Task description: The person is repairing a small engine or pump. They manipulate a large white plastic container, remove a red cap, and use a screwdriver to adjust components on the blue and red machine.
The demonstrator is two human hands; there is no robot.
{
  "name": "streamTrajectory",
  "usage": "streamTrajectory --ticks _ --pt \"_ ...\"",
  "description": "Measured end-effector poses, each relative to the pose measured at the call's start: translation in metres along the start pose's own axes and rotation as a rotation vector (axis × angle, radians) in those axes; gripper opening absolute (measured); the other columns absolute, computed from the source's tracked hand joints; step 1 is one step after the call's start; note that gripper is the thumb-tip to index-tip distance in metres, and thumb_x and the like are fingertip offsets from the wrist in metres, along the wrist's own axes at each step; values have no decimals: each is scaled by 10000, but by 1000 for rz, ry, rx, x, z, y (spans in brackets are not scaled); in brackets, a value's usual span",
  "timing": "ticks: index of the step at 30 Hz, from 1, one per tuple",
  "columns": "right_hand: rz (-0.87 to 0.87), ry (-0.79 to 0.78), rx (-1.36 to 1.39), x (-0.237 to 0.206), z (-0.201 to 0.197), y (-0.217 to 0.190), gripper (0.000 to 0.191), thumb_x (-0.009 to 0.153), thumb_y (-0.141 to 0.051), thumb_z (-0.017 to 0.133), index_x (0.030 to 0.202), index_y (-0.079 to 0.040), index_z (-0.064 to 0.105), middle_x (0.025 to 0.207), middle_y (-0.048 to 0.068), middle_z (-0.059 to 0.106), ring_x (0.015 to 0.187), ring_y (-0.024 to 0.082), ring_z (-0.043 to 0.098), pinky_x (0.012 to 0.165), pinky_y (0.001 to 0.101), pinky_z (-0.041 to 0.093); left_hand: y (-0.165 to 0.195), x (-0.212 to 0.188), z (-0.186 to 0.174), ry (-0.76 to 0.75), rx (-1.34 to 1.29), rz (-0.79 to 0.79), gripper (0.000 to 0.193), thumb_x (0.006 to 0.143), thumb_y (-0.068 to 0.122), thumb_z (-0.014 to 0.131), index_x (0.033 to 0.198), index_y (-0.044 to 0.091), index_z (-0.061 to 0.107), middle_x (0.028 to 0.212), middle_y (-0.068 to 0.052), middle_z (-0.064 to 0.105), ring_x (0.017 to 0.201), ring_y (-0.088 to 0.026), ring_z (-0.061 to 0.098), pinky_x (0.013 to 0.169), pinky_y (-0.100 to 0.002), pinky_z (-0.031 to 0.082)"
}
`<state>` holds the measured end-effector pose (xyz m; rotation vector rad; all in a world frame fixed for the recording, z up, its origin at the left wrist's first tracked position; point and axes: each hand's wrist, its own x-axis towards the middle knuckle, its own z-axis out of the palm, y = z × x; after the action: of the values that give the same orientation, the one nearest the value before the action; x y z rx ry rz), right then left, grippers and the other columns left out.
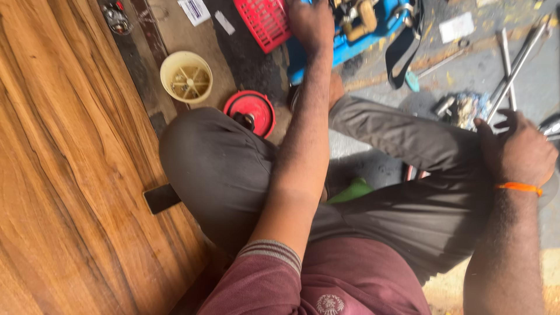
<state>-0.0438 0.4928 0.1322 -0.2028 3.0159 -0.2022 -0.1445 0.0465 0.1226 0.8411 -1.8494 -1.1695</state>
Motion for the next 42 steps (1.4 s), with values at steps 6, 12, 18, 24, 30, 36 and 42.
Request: streamTrajectory --ticks 6,12,18,24,30,36,42 --pt "70 -54 -36 8 -12 -24 537 1034 -634 726 1285 -160 733 1058 62 775 985 340 721 828 477 544 14 -6 -5 -2 -213 -222 304 914 337 724 944 35 719 628 -72 690 524 -159 652 544 -335 529" --pt "104 -179 -33 15 -25 -49 609 966 -630 737 1366 -171 718 1112 115 769 992 378 707 818 487 534 -7 -19 1 -26 -230 -239 392 945 411 721 992 22 709 861 -97 759 831 -179 743 767 -341 584" --pt "-165 70 777 80 -31 -148 636 1014 -432 789 1456 -26 577 1397 156 669 1294 254 640 1043 390 501 3 -25 -5 -29 15 -310 475 910 420 779 940 -39 662 877 -197 728 827 -343 729 781 -428 575" --pt "-461 57 810 139 -16 -239 967 1120 -444 708 1716 -3 88 1762 299 218 1653 427 237 1341 484 252 12 -52 -14 101 -41 43 360 922 245 739 1113 -54 676 1066 -254 704 1028 -431 676 882 -472 529" --pt "-383 8 737 121 -1 -227 1105 1057 -514 749 1703 -18 1 1763 320 157 1654 430 198 1343 485 255 -11 -64 -4 -44 -73 -12 246 862 91 746 1044 -65 690 1053 -255 724 1046 -433 689 929 -478 530" --pt "-469 24 778 118 -9 -222 1120 1041 -483 803 1689 -6 23 1739 332 202 1624 445 255 1321 501 298 -27 -69 5 -51 9 40 296 910 112 734 1119 -87 669 1134 -280 707 1121 -439 670 972 -468 521" --pt "-238 -180 657 64 -38 -157 845 937 -442 753 1608 -72 396 1541 268 467 1359 376 542 1106 472 464 -20 -56 5 28 -50 65 371 878 127 722 1154 -109 643 1141 -289 697 1116 -430 667 982 -470 516"
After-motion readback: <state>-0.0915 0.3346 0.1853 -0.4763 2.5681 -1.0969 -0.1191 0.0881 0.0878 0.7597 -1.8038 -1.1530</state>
